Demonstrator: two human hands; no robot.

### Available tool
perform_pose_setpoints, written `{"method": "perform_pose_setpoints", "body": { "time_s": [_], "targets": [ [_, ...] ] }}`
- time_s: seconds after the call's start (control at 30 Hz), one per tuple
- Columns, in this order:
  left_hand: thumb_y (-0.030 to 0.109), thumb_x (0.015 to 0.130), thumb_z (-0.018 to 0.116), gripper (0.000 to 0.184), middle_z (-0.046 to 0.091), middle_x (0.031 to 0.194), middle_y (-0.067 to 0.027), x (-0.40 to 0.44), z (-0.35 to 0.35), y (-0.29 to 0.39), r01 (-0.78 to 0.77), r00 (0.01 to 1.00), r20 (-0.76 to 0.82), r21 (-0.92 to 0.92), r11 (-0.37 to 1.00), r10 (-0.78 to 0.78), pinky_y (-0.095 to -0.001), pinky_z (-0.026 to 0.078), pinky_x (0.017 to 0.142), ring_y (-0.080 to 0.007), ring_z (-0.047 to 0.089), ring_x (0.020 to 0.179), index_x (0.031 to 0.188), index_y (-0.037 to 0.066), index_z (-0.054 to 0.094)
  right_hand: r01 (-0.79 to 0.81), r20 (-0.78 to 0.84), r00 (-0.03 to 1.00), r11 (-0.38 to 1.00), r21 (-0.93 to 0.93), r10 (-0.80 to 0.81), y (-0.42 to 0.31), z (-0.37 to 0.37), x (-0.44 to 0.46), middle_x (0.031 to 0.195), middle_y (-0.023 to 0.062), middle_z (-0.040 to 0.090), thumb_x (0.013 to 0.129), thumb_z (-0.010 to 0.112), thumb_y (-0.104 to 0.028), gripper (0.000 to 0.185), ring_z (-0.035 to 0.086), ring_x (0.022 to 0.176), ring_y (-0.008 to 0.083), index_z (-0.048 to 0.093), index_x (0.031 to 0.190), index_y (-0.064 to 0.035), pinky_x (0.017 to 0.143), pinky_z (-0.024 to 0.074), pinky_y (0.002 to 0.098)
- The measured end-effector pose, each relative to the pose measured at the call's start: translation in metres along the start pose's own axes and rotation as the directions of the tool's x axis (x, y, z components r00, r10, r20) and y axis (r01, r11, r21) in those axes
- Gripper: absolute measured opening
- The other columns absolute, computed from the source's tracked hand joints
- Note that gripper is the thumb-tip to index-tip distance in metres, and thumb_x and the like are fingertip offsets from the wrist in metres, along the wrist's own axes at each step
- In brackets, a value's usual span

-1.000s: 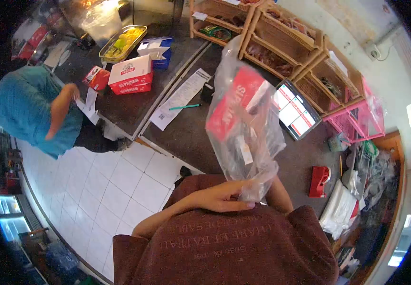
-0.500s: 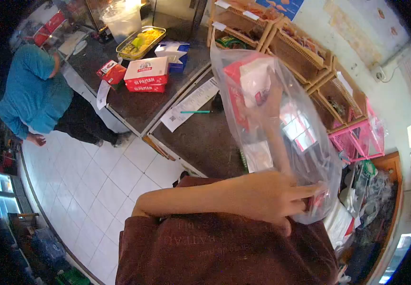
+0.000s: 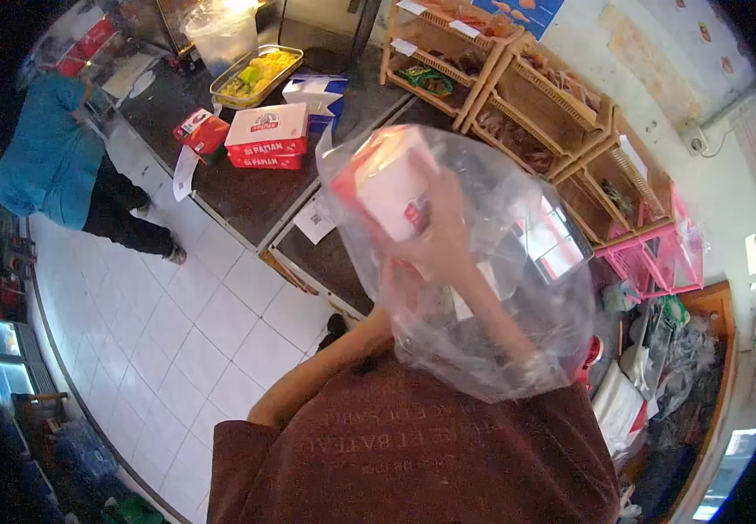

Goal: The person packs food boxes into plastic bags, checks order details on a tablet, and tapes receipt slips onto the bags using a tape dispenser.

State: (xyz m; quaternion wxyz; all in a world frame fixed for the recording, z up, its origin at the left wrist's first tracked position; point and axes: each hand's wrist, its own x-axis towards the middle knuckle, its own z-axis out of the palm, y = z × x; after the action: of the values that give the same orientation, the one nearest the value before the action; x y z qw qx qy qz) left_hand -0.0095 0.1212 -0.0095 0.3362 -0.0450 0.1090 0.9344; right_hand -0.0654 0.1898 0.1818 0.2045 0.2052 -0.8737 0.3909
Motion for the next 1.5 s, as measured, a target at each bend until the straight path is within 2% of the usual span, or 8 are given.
{"method": "perform_pose_setpoints", "body": {
  "time_s": [0.33,0.47,0.6,0.77,0.93,1.2,1.3,1.5],
  "targets": [
    [0.034,0.088,0.038,0.047,0.051,0.105,-0.0145,-0.032,-0.06,-0.011,0.477,0.878,-0.121,0.279,0.833,-0.463,-0.0378,0.043,0.085,-0.0261,0.053,0.088,0.121,0.001,0.037,0.225,0.595,0.801,0.954,-0.197,-0.065,0.085,0.086,-0.07,0.115,0.0204,0.038,0.051,0.072,-0.035,0.08,0.035,0.106,0.0385,0.043,0.122,-0.0145,0.088,0.0268,0.0507],
    [0.037,0.089,0.036,0.046,0.05,0.101,-0.0128,-0.103,0.021,0.051,0.167,0.878,-0.478,0.36,0.918,0.028,-0.0388,0.041,0.087,-0.0261,0.052,0.087,0.118,0.002,0.038,0.307,0.679,0.733,0.908,-0.285,-0.035,0.127,0.124,-0.085,0.116,0.0203,0.038,0.052,0.071,-0.035,0.076,0.034,0.106,0.0389,0.045,0.121,-0.0163,0.087,0.0259,0.0531],
    [0.026,0.077,0.06,0.048,0.045,0.105,-0.0099,-0.128,0.126,0.081,-0.327,0.543,-0.079,0.897,0.297,0.836,-0.0374,0.043,0.08,-0.0234,0.053,0.089,0.111,0.003,0.035,0.27,0.723,0.688,0.903,-0.334,0.062,0.098,0.099,-0.061,0.117,0.0196,0.039,0.058,0.068,-0.033,0.06,0.036,0.105,0.0379,0.051,0.114,-0.0182,0.086,0.0269,0.0542],
    [0.014,0.07,0.064,0.036,0.046,0.097,-0.0073,-0.092,0.156,0.077,-0.019,0.614,0.434,0.843,-0.537,0.659,-0.0339,0.038,0.079,-0.0188,0.044,0.095,0.098,0.004,0.044,0.219,0.698,0.715,0.936,-0.277,0.039,0.09,0.082,-0.067,0.113,0.0189,0.042,0.06,0.066,-0.032,0.053,0.04,0.101,0.0355,0.053,0.11,-0.0161,0.084,0.0299,0.0511],
    [0.015,0.077,0.059,0.015,0.051,0.09,-0.0083,-0.108,0.174,0.137,-0.221,0.645,0.145,0.975,0.001,0.751,-0.036,0.039,0.073,-0.022,0.047,0.089,0.081,0.002,0.052,0.18,0.706,0.707,0.953,-0.245,0.048,0.089,0.073,-0.074,0.108,0.0182,0.046,0.063,0.064,-0.03,0.047,0.044,0.098,0.033,0.055,0.105,-0.0141,0.082,0.0329,0.048],
    [0.018,0.074,0.063,0.039,0.05,0.086,-0.0111,-0.052,0.102,0.028,-0.073,0.884,0.373,0.706,-0.704,0.283,-0.0364,0.041,0.077,-0.0274,0.05,0.083,0.106,0.004,0.045,0.091,0.792,0.608,0.987,-0.134,0.052,0.095,0.059,-0.073,0.101,0.0171,0.052,0.067,0.061,-0.027,0.036,0.05,0.091,0.0292,0.058,0.099,-0.0109,0.079,0.0377,0.0431],
    [0.004,0.067,0.063,0.036,0.05,0.085,-0.0111,-0.068,0.117,0.063,-0.123,0.911,0.173,0.98,-0.154,0.374,-0.0352,0.043,0.074,-0.027,0.051,0.078,0.099,0.003,0.047,-0.068,0.921,0.374,0.994,-0.09,0.109,0.103,0.031,-0.046,0.099,0.0167,0.054,0.068,0.06,-0.027,0.033,0.052,0.089,0.0277,0.059,0.096,-0.0097,0.078,0.0395,0.0412],
    [0.017,0.073,0.06,0.022,0.05,0.076,-0.0131,-0.102,0.158,0.105,-0.067,0.212,0.501,0.864,-0.499,0.839,-0.0363,0.04,0.059,-0.0294,0.049,0.067,0.085,0.004,0.048,0.335,0.974,-0.087,0.914,0.228,-0.211,0.02,-0.011,0.147,0.072,0.0133,0.06,0.074,0.056,-0.023,0.023,0.057,0.063,0.0198,0.06,0.08,-0.0004,0.06,0.0455,0.0331]
  ]
}}
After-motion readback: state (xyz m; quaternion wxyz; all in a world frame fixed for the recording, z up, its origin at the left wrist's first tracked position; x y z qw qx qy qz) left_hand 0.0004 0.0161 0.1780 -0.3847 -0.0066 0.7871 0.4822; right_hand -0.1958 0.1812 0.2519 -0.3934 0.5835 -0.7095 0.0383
